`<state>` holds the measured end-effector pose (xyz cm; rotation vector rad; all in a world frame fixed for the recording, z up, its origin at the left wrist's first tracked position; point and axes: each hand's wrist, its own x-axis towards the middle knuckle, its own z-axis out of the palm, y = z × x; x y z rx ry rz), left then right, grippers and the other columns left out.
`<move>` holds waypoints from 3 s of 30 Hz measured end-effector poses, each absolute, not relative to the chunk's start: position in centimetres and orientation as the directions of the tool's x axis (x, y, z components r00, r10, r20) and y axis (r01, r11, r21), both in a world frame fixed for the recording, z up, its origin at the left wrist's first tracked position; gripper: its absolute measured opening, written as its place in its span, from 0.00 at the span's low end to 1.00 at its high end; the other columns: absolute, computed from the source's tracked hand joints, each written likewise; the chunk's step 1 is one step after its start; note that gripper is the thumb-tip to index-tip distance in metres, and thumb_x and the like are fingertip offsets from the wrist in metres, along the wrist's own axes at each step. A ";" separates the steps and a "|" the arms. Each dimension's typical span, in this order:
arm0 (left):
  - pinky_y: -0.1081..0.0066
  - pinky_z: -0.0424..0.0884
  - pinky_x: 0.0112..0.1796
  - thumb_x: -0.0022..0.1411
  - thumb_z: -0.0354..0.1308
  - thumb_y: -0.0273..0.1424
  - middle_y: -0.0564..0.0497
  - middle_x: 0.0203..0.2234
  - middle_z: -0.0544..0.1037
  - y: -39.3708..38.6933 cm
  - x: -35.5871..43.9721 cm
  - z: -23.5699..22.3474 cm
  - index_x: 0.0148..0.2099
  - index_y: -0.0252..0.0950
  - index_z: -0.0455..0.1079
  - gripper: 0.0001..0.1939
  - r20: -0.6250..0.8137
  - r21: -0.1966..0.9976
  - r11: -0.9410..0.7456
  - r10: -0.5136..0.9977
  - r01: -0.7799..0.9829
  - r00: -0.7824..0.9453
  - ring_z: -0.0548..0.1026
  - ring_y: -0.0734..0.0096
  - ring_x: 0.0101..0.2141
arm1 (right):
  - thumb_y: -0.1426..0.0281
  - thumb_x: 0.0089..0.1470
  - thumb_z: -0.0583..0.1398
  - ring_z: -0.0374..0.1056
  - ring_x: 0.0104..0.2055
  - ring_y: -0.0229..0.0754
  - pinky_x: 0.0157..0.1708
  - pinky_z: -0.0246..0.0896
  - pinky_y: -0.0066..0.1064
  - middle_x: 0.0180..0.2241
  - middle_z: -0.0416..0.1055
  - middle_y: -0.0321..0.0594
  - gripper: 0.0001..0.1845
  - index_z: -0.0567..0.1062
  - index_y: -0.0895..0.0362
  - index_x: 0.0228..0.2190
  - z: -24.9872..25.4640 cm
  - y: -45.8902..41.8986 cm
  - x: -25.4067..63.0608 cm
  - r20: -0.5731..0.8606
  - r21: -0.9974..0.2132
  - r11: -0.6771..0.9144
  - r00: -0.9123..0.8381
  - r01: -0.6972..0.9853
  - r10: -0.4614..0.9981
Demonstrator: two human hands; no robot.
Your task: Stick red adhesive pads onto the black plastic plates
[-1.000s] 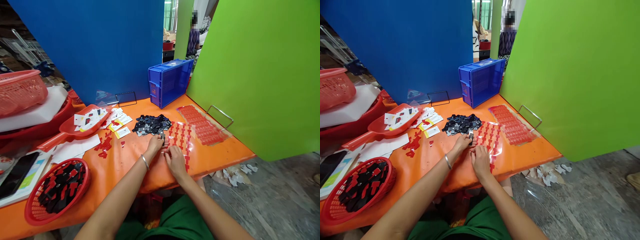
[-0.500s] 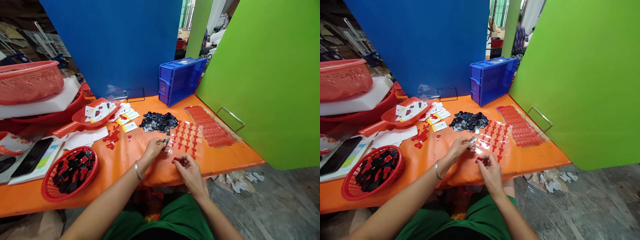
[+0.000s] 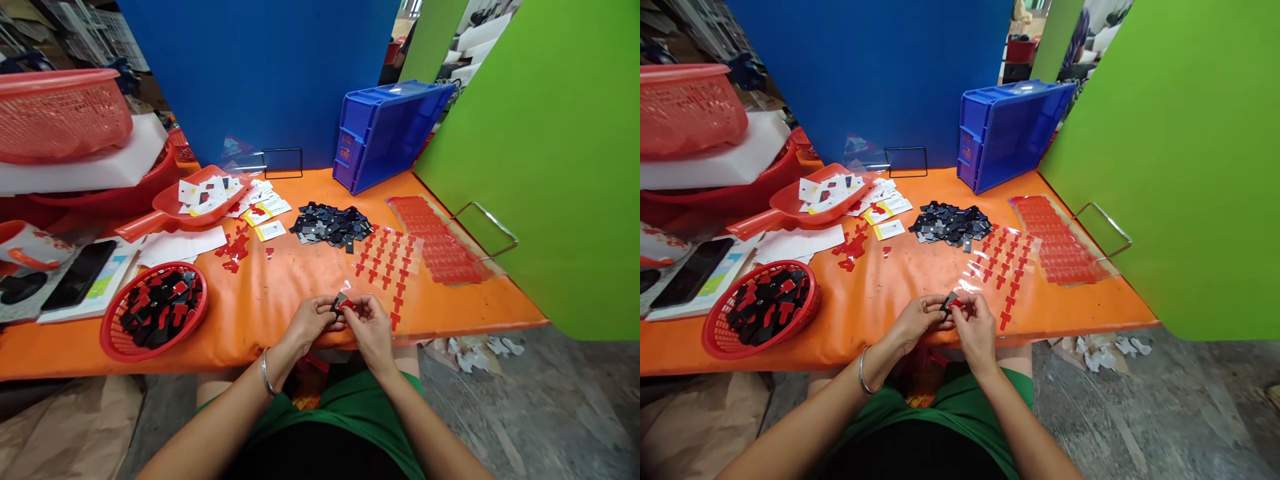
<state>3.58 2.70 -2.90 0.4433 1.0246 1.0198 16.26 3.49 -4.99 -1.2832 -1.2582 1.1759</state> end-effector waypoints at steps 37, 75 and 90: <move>0.73 0.73 0.35 0.48 0.52 0.13 0.48 0.28 0.77 2.7 3.5 -2.4 0.36 0.29 0.69 0.13 -0.522 0.707 0.513 0.843 -0.486 0.130 0.75 0.76 0.26 | 0.66 0.45 0.62 0.62 0.22 0.35 0.21 0.61 0.28 0.24 0.65 0.33 0.09 0.67 0.55 0.28 -4.7 3.6 15.6 0.006 -0.989 0.002 0.029 0.146 1.000; 0.75 0.73 0.28 0.52 0.60 0.21 0.48 0.23 0.78 2.4 4.5 -2.7 0.33 0.28 0.70 0.04 -0.505 0.727 0.440 0.863 -0.527 0.023 0.76 0.74 0.22 | 0.66 0.52 0.58 0.67 0.38 0.43 0.34 0.68 0.36 0.42 0.65 0.47 0.07 0.72 0.56 0.31 -4.5 3.2 16.1 0.309 -0.855 0.265 0.027 0.446 0.951; 0.76 0.74 0.28 0.52 0.60 0.21 0.48 0.23 0.78 2.5 4.4 -3.1 0.35 0.29 0.70 0.05 -0.499 0.743 0.454 0.865 -0.492 0.044 0.76 0.74 0.23 | 0.65 0.50 0.60 0.64 0.26 0.36 0.26 0.63 0.30 0.30 0.64 0.37 0.08 0.69 0.56 0.25 -4.2 4.5 16.2 0.181 -0.897 0.149 0.039 0.416 0.983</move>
